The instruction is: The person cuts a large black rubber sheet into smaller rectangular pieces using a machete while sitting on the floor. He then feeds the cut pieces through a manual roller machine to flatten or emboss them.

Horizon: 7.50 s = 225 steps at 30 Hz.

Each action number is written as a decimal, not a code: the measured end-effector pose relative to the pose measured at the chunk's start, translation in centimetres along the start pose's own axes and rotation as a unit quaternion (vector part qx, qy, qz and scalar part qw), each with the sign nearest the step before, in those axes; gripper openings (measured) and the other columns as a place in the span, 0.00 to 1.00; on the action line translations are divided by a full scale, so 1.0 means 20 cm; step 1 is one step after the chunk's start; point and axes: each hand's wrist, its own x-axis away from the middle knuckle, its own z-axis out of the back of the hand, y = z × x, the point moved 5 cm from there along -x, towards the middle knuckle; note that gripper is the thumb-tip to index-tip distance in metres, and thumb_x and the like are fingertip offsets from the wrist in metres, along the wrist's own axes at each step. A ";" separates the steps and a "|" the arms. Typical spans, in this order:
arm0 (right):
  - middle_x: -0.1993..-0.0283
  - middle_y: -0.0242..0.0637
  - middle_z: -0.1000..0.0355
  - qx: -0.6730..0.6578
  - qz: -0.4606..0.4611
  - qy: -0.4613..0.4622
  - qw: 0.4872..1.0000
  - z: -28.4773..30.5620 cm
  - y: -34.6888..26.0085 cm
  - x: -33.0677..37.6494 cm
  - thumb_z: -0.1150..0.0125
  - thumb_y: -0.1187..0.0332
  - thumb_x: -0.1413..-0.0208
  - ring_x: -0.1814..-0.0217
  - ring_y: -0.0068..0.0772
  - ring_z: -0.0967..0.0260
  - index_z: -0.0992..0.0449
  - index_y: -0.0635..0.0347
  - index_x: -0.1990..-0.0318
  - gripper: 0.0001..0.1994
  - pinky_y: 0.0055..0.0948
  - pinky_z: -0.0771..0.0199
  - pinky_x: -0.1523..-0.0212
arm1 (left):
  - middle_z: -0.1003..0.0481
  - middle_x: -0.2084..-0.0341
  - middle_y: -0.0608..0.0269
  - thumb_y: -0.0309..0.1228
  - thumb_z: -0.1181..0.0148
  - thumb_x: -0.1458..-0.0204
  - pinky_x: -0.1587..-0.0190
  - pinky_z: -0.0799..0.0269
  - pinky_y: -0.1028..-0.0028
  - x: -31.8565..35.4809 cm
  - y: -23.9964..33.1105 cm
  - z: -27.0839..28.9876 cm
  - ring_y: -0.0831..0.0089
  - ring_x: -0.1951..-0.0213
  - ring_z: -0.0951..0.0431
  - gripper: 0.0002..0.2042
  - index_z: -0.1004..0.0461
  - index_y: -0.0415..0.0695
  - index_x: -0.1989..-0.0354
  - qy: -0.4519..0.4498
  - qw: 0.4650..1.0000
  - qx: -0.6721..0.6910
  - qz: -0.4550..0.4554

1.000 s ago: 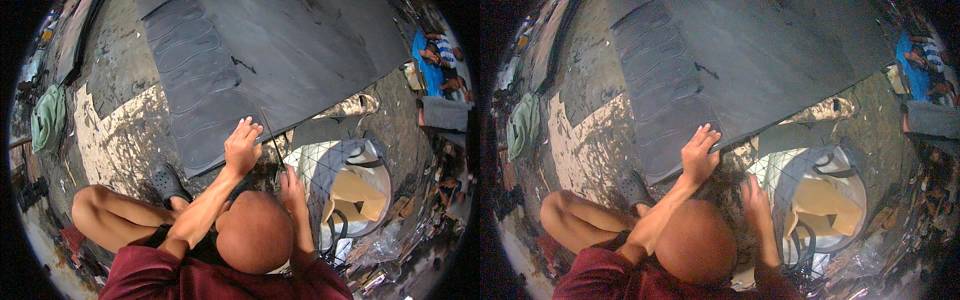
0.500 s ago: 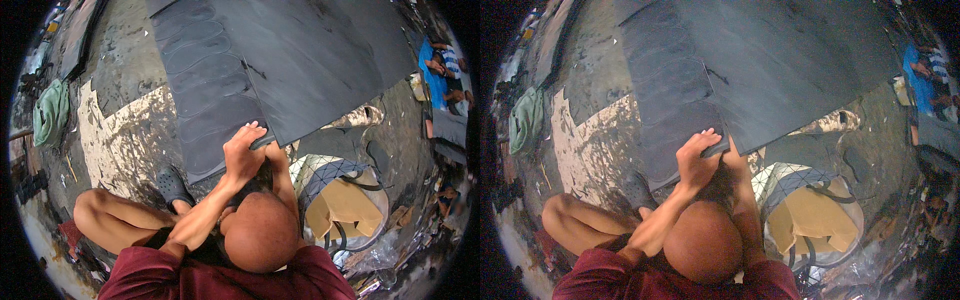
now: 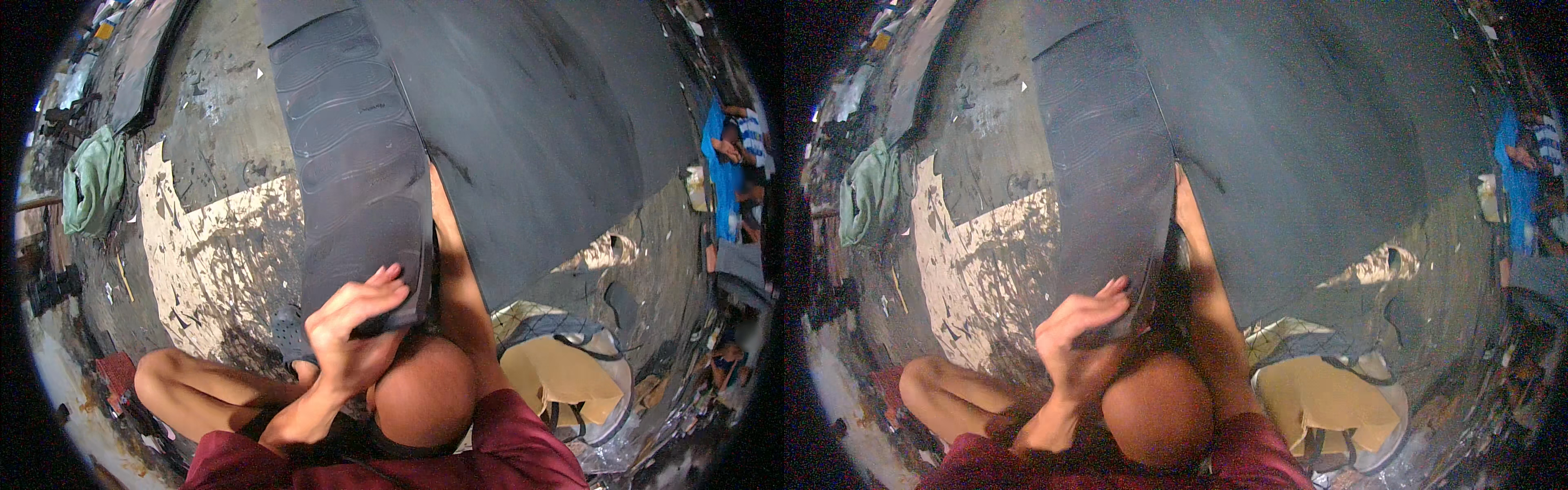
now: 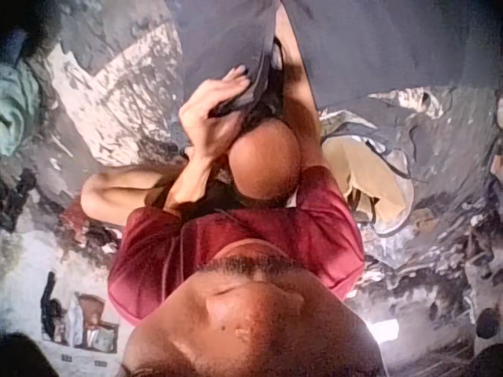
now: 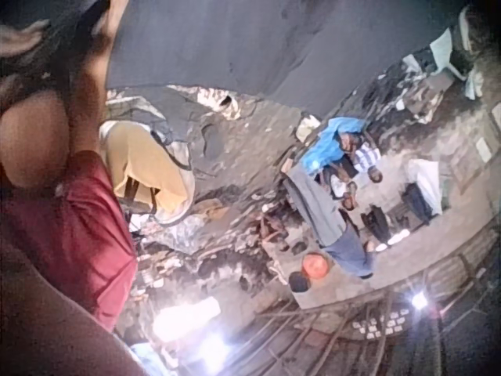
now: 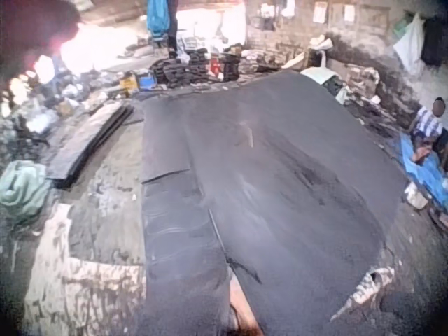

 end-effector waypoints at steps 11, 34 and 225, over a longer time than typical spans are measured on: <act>0.49 0.61 0.30 -0.002 0.028 -0.037 0.999 -0.30 -0.04 -0.80 0.67 0.52 0.33 0.42 0.63 0.36 0.30 0.70 0.48 0.28 0.47 0.38 0.42 | 0.21 0.67 0.45 0.12 0.33 0.71 0.44 0.28 0.52 -0.08 0.21 0.34 0.48 0.56 0.20 0.16 0.20 0.32 0.67 0.040 0.995 0.064 0.070; 0.40 0.64 0.37 0.042 -0.085 -0.208 0.974 -0.88 0.03 -1.96 0.72 0.49 0.32 0.32 0.58 0.44 0.35 0.77 0.43 0.33 0.41 0.43 0.35 | 0.35 0.57 0.61 0.17 0.39 0.63 0.42 0.36 0.53 0.28 0.05 1.39 0.60 0.55 0.34 0.18 0.25 0.46 0.61 -0.127 0.991 -0.030 -0.003; 0.49 0.46 0.30 0.299 -0.173 -0.405 0.846 -6.85 -2.81 -6.39 0.34 0.68 0.55 0.55 0.41 0.31 0.35 0.74 0.47 0.28 0.40 0.28 0.51 | 0.20 0.63 0.56 0.35 0.34 0.51 0.58 0.26 0.72 -3.92 -2.34 6.08 0.70 0.61 0.20 0.17 0.23 0.43 0.53 0.415 0.388 0.145 0.810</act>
